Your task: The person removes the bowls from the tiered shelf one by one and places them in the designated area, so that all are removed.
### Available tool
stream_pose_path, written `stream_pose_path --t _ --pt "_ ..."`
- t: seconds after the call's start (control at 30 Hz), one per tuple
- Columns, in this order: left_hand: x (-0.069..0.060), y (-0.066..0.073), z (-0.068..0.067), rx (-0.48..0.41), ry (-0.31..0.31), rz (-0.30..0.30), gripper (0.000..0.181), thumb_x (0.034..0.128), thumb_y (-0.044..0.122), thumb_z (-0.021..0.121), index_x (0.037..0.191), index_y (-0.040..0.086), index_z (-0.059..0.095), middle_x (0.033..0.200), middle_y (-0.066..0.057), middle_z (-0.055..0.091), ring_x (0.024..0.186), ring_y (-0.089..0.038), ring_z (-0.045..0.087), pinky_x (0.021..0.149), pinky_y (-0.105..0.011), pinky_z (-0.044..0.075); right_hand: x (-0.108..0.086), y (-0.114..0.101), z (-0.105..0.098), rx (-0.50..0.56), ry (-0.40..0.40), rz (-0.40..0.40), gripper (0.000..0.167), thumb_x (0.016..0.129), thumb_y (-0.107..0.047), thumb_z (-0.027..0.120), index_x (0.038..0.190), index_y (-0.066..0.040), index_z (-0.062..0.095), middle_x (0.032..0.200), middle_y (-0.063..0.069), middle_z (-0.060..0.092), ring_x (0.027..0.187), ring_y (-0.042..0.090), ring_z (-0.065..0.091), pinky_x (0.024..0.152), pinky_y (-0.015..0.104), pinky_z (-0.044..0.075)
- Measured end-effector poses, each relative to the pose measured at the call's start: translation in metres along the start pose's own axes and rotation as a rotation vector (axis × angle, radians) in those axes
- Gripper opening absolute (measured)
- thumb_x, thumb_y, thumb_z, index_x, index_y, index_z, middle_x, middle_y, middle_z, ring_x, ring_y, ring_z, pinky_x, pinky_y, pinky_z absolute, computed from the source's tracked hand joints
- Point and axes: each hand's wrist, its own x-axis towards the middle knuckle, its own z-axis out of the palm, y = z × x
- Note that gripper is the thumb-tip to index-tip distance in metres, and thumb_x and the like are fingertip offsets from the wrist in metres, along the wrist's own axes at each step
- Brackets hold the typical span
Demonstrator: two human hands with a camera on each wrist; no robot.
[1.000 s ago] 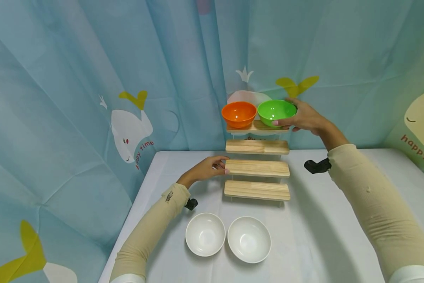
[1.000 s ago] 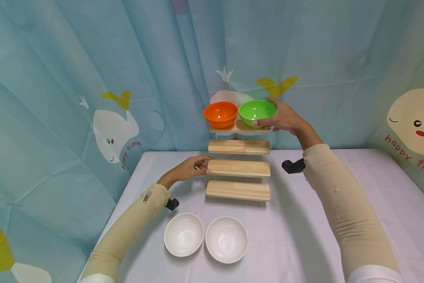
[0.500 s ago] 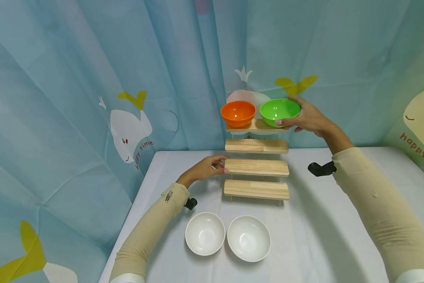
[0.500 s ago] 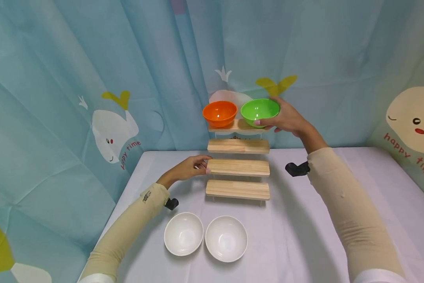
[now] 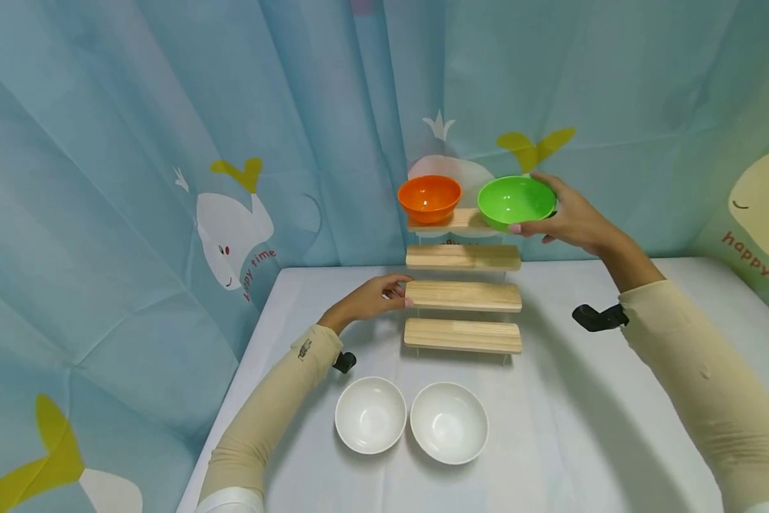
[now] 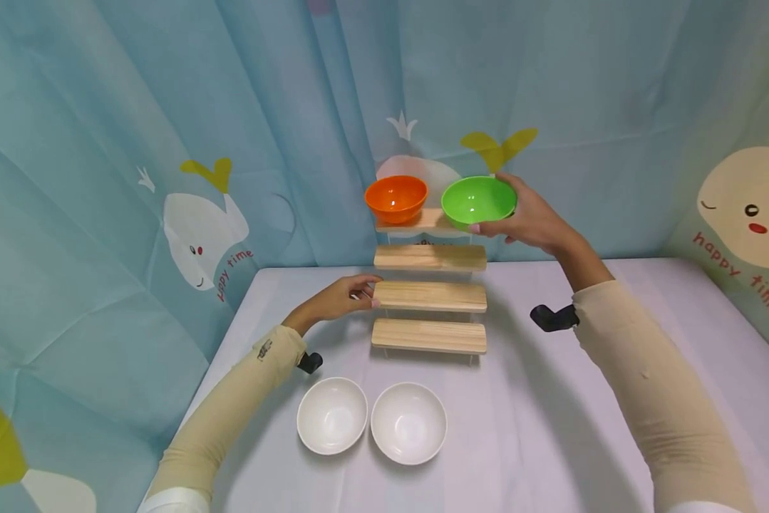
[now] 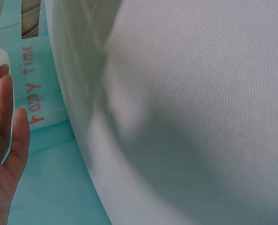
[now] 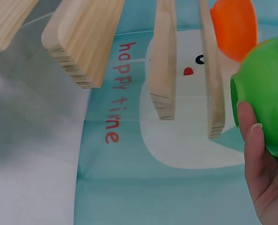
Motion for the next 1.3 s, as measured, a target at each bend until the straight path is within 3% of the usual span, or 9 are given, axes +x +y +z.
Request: stream_pose_path --t 0.37,0.83,1.3 --pt "0.002 -0.005 0.003 -0.029 0.003 0.007 0.056 0.0976 0.030 0.068 0.148 0.015 0.050 0.120 -0.009 0.064 0.110 -0.021 0.062 0.093 -0.033 0.053 -0.031 0.000 -0.001 -0.011 -0.013 -0.043 0.110 0.083 -0.013 0.082 0.163 -0.016 0.007 0.146 0.025 0.035 0.089 0.019 0.058 0.058 0.034 0.056" --pt "-0.001 -0.009 0.004 -0.044 0.008 -0.016 0.057 0.0968 0.033 0.069 0.149 0.018 0.050 0.124 -0.007 0.063 0.114 -0.021 0.060 0.100 -0.037 0.050 -0.076 0.013 0.002 -0.054 -0.020 -0.028 0.110 0.082 -0.017 0.083 0.162 -0.020 0.008 0.138 0.025 0.040 0.090 0.030 0.057 0.059 0.035 0.054" --pt "-0.002 -0.008 0.005 -0.060 0.012 0.004 0.059 0.0971 0.030 0.068 0.150 0.015 0.048 0.125 -0.009 0.062 0.114 -0.022 0.059 0.102 -0.038 0.049 -0.101 0.027 0.009 -0.085 -0.020 0.013 0.113 0.081 -0.020 0.084 0.163 -0.021 0.007 0.136 0.026 0.041 0.106 0.040 0.052 0.060 0.034 0.054"
